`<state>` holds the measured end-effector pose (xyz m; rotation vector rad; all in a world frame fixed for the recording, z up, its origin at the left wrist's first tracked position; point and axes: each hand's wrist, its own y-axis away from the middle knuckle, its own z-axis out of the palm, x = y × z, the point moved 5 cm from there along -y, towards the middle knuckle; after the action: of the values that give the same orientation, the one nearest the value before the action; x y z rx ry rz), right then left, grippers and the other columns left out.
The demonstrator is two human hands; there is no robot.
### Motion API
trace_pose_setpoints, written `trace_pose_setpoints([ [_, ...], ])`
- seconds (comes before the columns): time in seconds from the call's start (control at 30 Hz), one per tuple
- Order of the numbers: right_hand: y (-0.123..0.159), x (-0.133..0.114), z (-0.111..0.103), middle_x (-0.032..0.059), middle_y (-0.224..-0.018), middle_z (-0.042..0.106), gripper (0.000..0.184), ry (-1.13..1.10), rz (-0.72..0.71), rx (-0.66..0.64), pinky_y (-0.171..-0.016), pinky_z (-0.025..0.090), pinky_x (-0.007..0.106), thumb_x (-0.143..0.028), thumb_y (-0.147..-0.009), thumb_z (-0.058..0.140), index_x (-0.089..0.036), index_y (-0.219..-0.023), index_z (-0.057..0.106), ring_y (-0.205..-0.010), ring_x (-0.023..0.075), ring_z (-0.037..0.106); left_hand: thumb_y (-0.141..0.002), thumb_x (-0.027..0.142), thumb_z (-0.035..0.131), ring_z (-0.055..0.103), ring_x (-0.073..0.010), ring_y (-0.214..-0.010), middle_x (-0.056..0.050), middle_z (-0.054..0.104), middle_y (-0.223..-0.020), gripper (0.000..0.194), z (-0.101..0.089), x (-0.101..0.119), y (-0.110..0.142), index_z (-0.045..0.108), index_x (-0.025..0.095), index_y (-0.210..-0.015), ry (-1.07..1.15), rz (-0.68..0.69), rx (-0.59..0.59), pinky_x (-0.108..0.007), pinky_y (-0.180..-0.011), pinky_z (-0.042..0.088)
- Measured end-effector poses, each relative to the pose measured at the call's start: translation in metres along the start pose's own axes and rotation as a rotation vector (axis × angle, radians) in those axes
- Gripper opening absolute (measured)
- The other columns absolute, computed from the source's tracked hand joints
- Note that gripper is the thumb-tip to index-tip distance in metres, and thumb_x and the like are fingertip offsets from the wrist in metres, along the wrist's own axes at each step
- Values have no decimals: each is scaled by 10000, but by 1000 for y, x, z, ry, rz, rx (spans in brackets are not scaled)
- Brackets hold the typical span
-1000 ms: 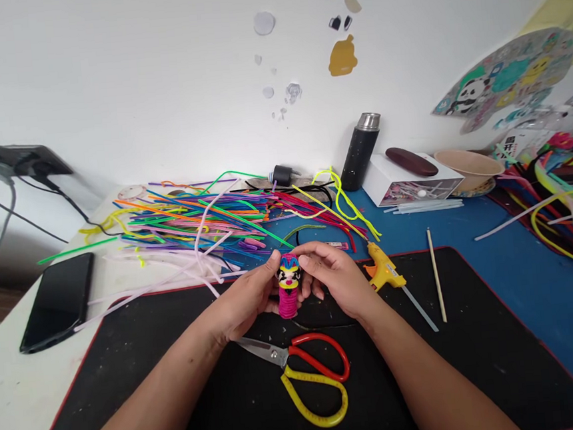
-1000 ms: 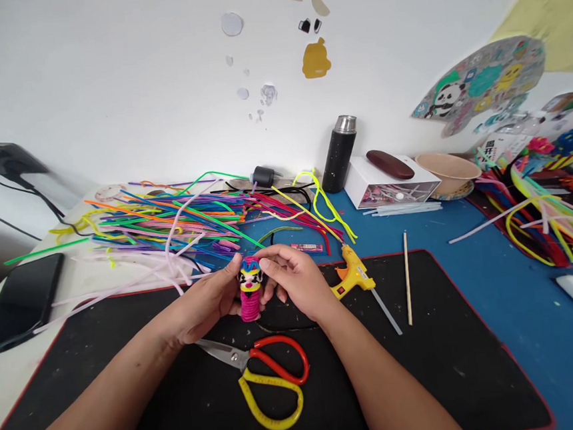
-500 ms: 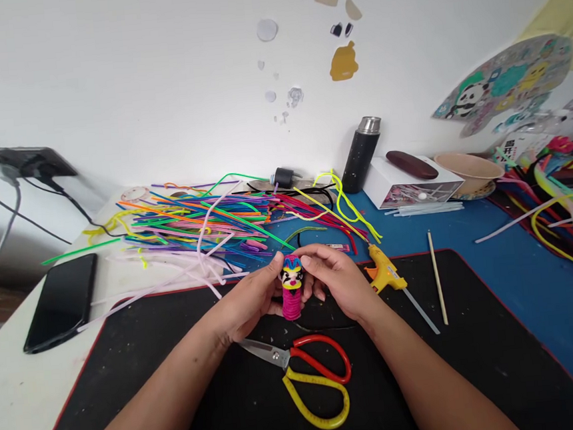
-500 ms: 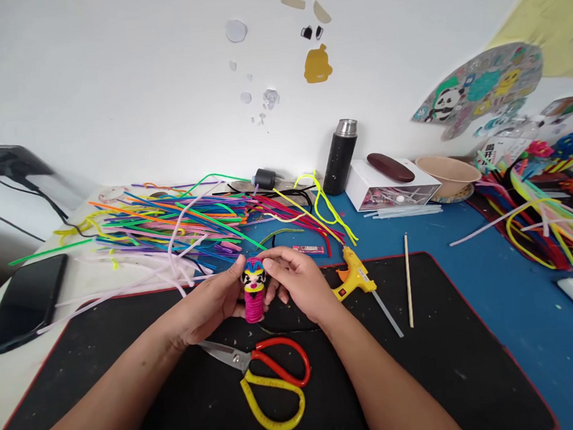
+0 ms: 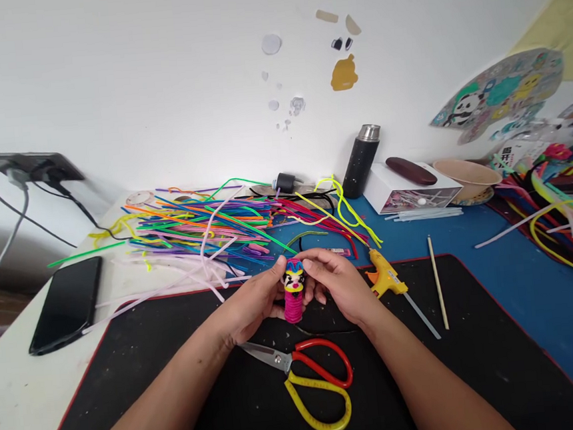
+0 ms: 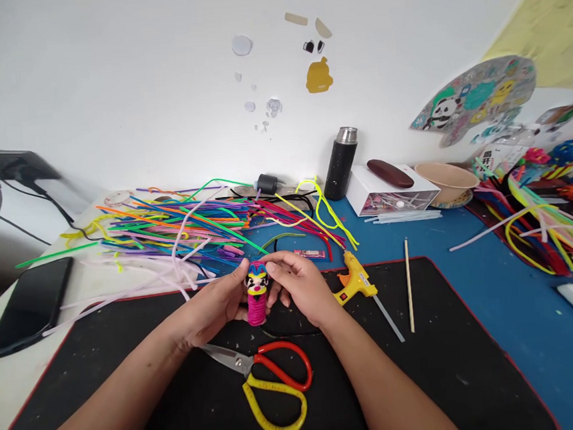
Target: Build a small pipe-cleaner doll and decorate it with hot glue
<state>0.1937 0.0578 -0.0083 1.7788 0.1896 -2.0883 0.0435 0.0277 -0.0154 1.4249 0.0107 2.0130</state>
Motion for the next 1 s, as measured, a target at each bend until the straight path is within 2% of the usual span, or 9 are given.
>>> trace_pose_setpoints([
  [1.0,-1,1,0,-18,-637,696,410,3,-2,-4,-410,383,200,-534,-905,777,-191,-1127,743,-504,153,699,-911,851,529,650,-247,-910,-129,736,-967,728,-1,-3,-3,751,160,-965,13,-21,-8,-339,-789,519],
])
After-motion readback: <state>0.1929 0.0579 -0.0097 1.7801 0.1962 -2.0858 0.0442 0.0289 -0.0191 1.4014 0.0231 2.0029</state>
